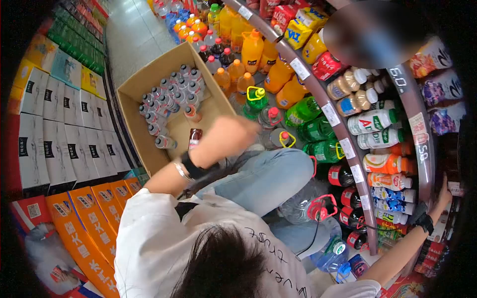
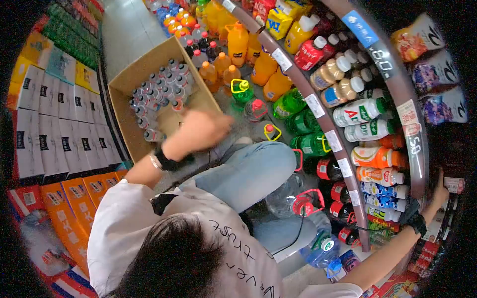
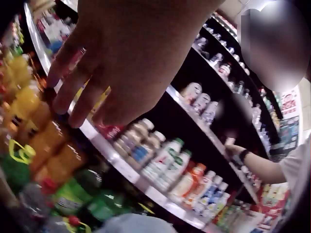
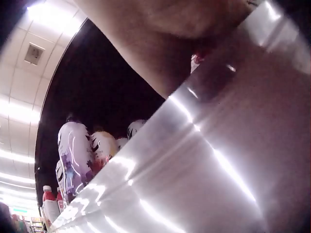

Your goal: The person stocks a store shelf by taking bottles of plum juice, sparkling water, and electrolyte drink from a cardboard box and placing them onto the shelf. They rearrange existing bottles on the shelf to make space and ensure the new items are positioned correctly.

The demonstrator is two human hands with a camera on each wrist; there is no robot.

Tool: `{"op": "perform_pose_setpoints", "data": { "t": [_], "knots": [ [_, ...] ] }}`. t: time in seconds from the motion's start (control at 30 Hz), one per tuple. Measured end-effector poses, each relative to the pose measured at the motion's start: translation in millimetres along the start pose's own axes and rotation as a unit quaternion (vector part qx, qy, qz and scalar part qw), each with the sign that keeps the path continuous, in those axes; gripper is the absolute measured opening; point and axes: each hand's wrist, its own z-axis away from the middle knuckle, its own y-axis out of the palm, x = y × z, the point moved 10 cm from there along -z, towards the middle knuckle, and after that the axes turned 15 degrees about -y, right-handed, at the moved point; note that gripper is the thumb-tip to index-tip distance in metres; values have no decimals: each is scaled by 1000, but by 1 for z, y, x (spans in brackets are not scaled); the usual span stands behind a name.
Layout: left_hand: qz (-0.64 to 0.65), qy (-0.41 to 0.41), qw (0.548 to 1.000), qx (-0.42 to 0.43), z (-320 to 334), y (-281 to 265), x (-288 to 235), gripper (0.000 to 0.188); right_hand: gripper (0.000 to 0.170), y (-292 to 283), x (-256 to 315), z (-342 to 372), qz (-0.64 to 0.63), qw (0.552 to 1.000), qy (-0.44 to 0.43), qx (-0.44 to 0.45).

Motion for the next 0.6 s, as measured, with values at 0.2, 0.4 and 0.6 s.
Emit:
{"op": "perform_pose_setpoints", "data": {
  "t": [0.2,0.4,0.6],
  "knots": [
    [46,-273,960,-46,23,57,239,18,64,-30,57,48,161,969,-160,-100],
    [307,-477,796,213,83,251,350,24,35,33,242,245,47,919,-306,-242],
    [384,-606,631,295,124,389,385,30,20,188,260,366,-60,981,-184,-23]
  ]
}}
